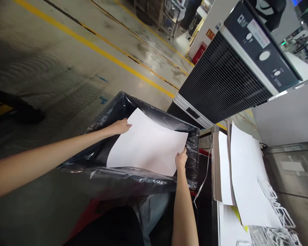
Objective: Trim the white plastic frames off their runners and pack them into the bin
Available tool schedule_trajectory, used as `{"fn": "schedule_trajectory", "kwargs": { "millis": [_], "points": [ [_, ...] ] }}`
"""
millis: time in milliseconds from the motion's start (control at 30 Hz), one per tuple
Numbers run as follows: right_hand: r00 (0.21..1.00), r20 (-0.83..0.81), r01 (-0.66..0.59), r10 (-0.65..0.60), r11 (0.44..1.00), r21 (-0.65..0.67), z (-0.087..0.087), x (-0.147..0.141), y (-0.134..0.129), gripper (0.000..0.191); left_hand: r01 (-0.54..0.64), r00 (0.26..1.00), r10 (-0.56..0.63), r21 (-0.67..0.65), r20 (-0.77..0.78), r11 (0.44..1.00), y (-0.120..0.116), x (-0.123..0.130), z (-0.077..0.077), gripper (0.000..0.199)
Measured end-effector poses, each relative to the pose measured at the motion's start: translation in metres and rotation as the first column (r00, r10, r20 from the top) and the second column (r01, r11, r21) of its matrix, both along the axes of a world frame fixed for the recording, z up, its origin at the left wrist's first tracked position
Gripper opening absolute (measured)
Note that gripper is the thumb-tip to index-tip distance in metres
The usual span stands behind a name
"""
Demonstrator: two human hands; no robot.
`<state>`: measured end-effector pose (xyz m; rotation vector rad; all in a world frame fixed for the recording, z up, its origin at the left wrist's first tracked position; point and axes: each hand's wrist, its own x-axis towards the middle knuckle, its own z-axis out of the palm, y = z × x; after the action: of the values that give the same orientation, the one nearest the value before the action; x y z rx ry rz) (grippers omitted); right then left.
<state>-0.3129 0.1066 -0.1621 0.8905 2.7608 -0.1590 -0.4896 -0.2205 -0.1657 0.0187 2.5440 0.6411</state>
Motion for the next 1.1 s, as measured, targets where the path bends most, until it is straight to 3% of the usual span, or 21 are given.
{"fn": "schedule_trajectory", "kwargs": {
  "millis": [167,267,367,433,533,633,700,767,833,1000,1100],
  "points": [
    [0.995,-0.021,-0.101,0.102,0.994,0.051,0.000,0.034,-0.001,0.066,0.084,0.986,-0.100,-0.122,-0.131,0.989,0.006,0.025,-0.022,0.049],
    [0.989,-0.009,-0.144,0.145,0.986,0.082,0.006,0.053,0.001,0.072,0.227,0.934,-0.255,-0.135,-0.250,0.965,0.033,0.038,-0.036,0.061],
    [0.985,-0.003,-0.170,0.172,0.980,0.106,0.010,0.065,0.004,0.067,0.492,0.825,-0.494,-0.082,-0.274,0.867,0.076,0.045,-0.056,0.065],
    [0.983,-0.013,-0.181,0.184,0.977,0.115,0.011,0.071,0.006,0.062,0.599,0.766,-0.592,-0.055,-0.252,0.799,0.099,0.046,-0.075,0.067],
    [0.976,-0.061,-0.201,0.207,0.975,0.099,0.008,0.083,0.011,0.053,0.613,0.770,-0.615,-0.071,-0.172,0.787,0.110,0.045,-0.109,0.074],
    [0.962,-0.155,-0.222,0.227,0.974,0.049,0.000,0.096,0.017,0.044,0.597,0.791,-0.605,-0.107,-0.088,0.795,0.097,0.042,-0.139,0.079],
    [0.949,-0.242,-0.200,0.202,0.979,0.033,-0.007,0.103,0.017,0.045,0.596,0.793,-0.606,-0.133,-0.054,0.792,0.094,0.043,-0.151,0.077],
    [0.930,-0.332,-0.154,0.159,0.987,0.043,-0.011,0.107,0.013,0.051,0.602,0.787,-0.615,-0.153,-0.050,0.783,0.108,0.048,-0.156,0.073],
    [0.902,-0.412,-0.109,0.129,0.991,0.072,-0.010,0.107,0.008,0.056,0.635,0.758,-0.647,-0.140,-0.080,0.760,0.139,0.058,-0.153,0.071],
    [0.821,-0.563,0.022,0.095,0.980,0.198,0.012,0.098,0.012,0.053,0.740,0.655,-0.731,-0.033,-0.194,0.672,0.224,0.087,-0.139,0.076],
    [0.787,-0.613,0.082,0.067,0.974,0.212,0.025,0.094,0.031,0.049,0.744,0.653,-0.735,-0.030,-0.184,0.668,0.242,0.091,-0.140,0.075]
  ]
}}
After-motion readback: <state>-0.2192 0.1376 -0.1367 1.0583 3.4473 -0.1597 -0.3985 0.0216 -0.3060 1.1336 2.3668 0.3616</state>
